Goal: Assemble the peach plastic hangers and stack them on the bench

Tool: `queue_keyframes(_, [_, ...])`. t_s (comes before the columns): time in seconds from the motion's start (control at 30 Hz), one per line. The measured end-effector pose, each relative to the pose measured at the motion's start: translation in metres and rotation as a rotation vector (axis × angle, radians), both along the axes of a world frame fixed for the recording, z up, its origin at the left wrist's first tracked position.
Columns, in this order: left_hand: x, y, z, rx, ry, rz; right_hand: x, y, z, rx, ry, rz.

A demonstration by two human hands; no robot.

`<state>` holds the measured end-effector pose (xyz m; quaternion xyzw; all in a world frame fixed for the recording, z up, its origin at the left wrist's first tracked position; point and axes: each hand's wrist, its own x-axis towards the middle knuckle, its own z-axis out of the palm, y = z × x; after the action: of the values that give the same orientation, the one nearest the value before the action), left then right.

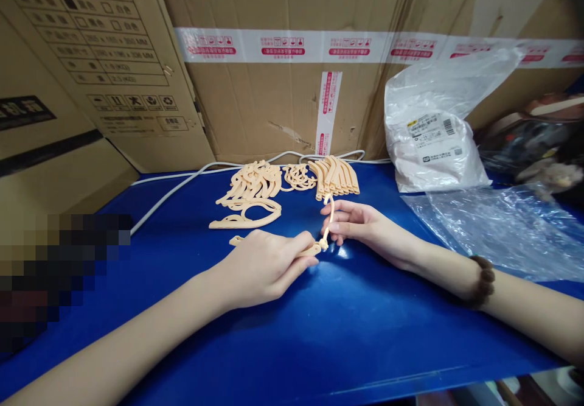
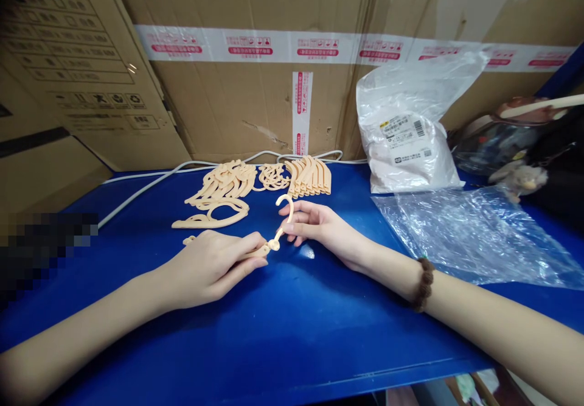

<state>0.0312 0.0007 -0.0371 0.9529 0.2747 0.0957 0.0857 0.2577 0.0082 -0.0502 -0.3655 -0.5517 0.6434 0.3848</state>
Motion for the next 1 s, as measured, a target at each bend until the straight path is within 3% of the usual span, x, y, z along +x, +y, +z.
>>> queue_keyframes(0.63, [0.0033,-0.0039,-0.0023,0.238,0.05,0.048,-0.0041,-0.0061,0.0058,0.012,-0.117,-0.097])
queue_keyframes(1.0, [0.0062,-0.006,0.003,0.14,0.085,0.185,0.0017,-0.0064,0.0087,0.286,-0.217,-0.092])
